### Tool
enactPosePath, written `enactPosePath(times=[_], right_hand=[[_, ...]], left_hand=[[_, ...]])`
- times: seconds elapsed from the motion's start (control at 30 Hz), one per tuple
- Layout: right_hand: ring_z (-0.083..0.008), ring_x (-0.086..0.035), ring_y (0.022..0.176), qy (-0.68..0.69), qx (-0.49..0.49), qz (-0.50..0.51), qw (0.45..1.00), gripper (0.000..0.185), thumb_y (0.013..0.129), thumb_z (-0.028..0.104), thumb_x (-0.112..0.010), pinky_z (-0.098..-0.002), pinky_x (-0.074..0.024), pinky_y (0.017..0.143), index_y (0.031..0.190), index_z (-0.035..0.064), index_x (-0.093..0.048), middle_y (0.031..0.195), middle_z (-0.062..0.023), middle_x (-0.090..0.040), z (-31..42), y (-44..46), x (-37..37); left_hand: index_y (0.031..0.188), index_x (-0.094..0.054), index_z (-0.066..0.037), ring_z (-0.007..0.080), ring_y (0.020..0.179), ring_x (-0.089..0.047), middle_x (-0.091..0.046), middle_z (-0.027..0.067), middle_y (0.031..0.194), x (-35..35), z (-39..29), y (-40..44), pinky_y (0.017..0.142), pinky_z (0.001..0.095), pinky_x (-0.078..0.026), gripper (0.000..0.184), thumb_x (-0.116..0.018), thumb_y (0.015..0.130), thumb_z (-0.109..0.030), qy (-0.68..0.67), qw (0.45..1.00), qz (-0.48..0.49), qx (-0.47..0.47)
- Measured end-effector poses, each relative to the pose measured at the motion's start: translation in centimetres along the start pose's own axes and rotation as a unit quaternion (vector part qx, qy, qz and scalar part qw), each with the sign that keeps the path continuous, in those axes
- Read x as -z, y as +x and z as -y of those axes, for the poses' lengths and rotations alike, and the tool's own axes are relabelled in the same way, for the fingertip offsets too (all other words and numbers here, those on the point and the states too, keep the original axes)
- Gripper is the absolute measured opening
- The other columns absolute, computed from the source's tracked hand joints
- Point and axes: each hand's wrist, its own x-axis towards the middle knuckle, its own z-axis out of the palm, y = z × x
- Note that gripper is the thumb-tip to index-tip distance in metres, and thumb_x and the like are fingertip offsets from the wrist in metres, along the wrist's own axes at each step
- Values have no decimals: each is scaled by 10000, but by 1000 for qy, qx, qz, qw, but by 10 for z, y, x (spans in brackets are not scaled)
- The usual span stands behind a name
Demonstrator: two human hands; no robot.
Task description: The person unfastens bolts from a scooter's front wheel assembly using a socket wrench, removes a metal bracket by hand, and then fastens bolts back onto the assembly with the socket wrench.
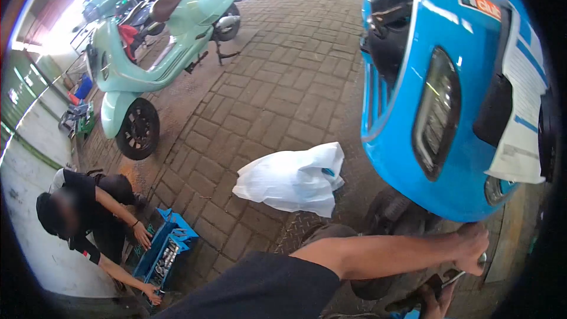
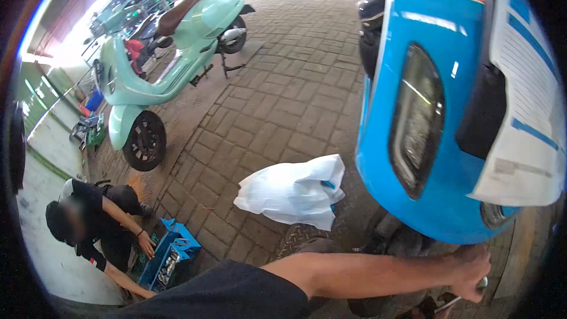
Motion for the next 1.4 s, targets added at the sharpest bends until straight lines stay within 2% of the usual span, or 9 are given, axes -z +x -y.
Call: enactPosePath(times=[0.13,0.27,0.37,0.47,0.7,0.97,1.17,1.27,1.4], right_hand=[[-208,-586,881,-149,230,-35,961,399,1042,189,-608,-346,-504,829,1359,3,-453,1037,-86,-631,-69,9,30],[-212,-588,882,-301,196,-171,918,416,1042,193,-607,-354,-509,826,1372,1,-442,1043,-90,-631,-146,99,141],[-214,-589,882,-352,156,-222,896,429,1042,196,-606,-360,-513,823,1382,-1,-433,1047,-93,-631,-142,130,195],[-217,-590,882,-322,142,-176,919,442,1042,199,-605,-366,-517,821,1392,-2,-425,1052,-96,-630,-117,100,163],[-223,-593,883,71,-65,-11,995,473,1042,205,-604,-379,-526,815,1416,-6,-405,1062,-103,-630,17,-17,14],[-278,-584,1040,-100,211,-20,972,613,1017,78,-593,-417,-515,937,1558,4,-316,1195,-159,-594,-110,21,56],[-243,-581,946,-294,160,-196,922,657,937,79,-633,-401,-522,873,1523,32,-338,1083,-125,-583,-148,106,137],[-226,-579,898,-234,121,-142,954,680,898,80,-653,-393,-526,841,1505,46,-349,1026,-108,-577,-121,64,93],[-202,-577,835,182,-31,-70,980,711,845,81,-680,-382,-531,798,1482,64,-363,951,-86,-570,-20,-10,12]], left_hand=[[828,-767,46,435,817,-670,-683,284,869,-44,5,8,718,561,-532,634,-735,640,-558,-86,993,-76,-11],[830,-748,39,423,882,-652,-662,277,900,-94,16,31,755,565,-515,594,-774,600,-509,62,977,-190,-73],[799,-708,43,426,893,-637,-630,299,894,-78,17,42,814,560,-505,556,-786,597,-470,-123,943,-299,-75],[807,-680,49,427,932,-633,-609,326,911,-22,2,20,839,549,-489,530,-781,617,-436,-64,998,10,19],[843,-695,69,428,914,-642,-600,338,927,-52,16,35,847,522,-505,530,-768,666,-426,-165,985,-50,-22],[817,-766,67,447,879,-682,-690,298,863,-42,9,5,847,548,-539,593,-763,680,-509,16,999,-21,24],[778,-761,65,444,867,-686,-695,272,831,-8,-1,5,841,544,-554,567,-799,639,-484,-33,998,-49,4],[757,-751,57,438,854,-688,-689,287,837,12,-10,-10,807,562,-552,517,-790,668,-450,-62,998,21,15],[698,-714,59,443,718,-672,-641,294,710,-39,2,4,704,553,-554,494,-743,792,-425,-59,975,-209,-40]])
